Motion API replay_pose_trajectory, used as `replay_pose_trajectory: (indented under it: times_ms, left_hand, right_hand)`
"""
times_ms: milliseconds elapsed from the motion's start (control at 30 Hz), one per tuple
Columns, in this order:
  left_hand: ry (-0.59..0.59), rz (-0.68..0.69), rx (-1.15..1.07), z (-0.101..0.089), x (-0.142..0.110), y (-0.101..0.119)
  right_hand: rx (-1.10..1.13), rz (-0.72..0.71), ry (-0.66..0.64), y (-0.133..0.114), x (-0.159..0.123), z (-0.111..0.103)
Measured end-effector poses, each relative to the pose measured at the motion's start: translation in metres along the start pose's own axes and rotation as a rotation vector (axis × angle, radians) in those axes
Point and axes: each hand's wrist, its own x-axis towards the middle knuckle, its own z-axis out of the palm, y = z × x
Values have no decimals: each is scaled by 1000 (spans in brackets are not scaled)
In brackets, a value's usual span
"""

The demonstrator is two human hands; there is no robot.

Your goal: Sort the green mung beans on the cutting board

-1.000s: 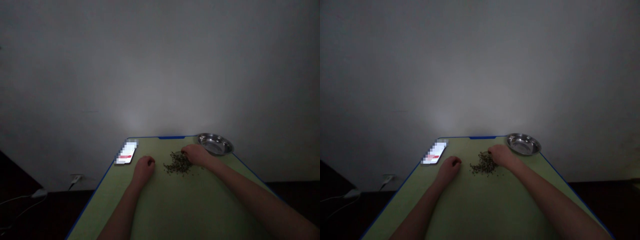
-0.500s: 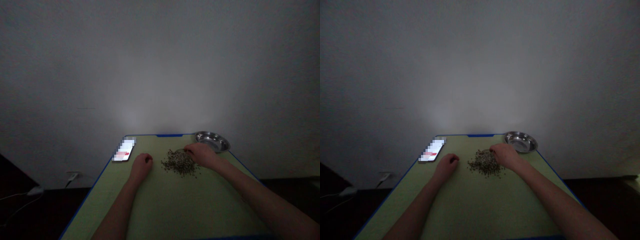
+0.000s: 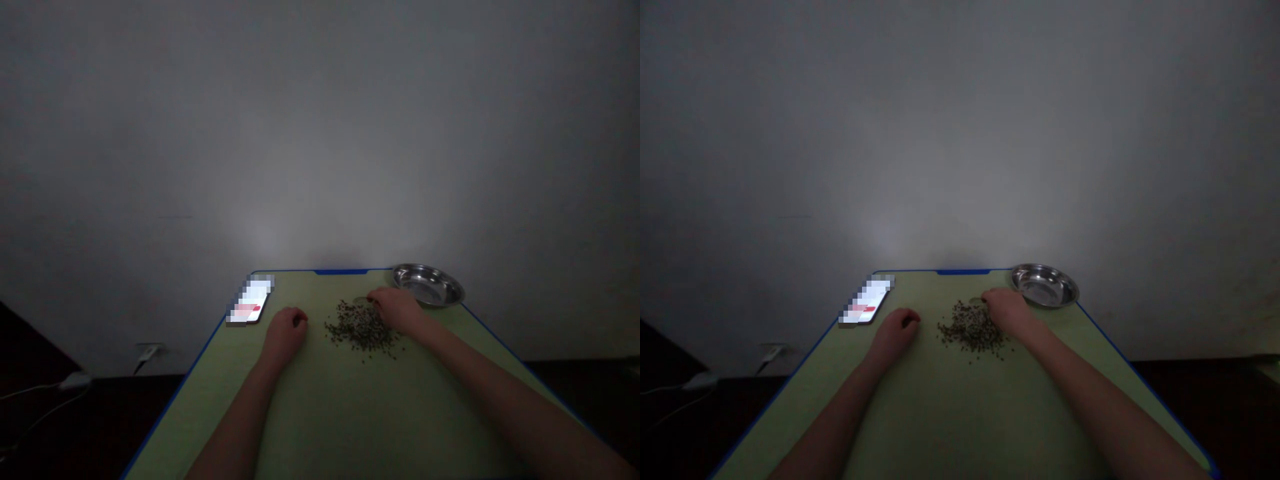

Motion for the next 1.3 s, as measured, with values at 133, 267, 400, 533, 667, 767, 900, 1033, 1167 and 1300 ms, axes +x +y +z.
replay_pose_trajectory:
  times_ms: [133, 267, 400, 533, 667, 767, 900, 1033, 1167, 1300]
  left_hand:
    - [-5, -12, 0, -1, 0, 1]
    - [-5, -5, -7, -2, 0, 3]
    - [-2, -3, -11, -1, 0, 3]
    - [6, -5, -1, 1, -1, 2]
    - [13, -3, 7, 2, -1, 2]
    - [11, -7, 7, 2, -1, 2]
    - [10, 0, 15, 2, 0, 2]
    - [11, 14, 21, 3, 0, 1]
    - [11, 5, 16, 3, 0, 0]
    - [12, 8, 9, 1, -1, 0]
  right_hand:
    - [17, -55, -12, -8, -11, -2]
    - [44, -79, -5, -8, -20, -6]
    - [100, -99, 53, -5, -34, -14]
    - [138, -165, 135, -10, -63, -18]
    - [74, -257, 143, -21, -93, -7]
    - [15, -330, 193, -26, -110, 2]
    - [-1, -350, 287, -28, -127, 8]
    - [-17, -366, 269, -29, -134, 12]
    - [-81, -378, 239, -27, -124, 18]
    - [-153, -386, 220, -26, -104, 24]
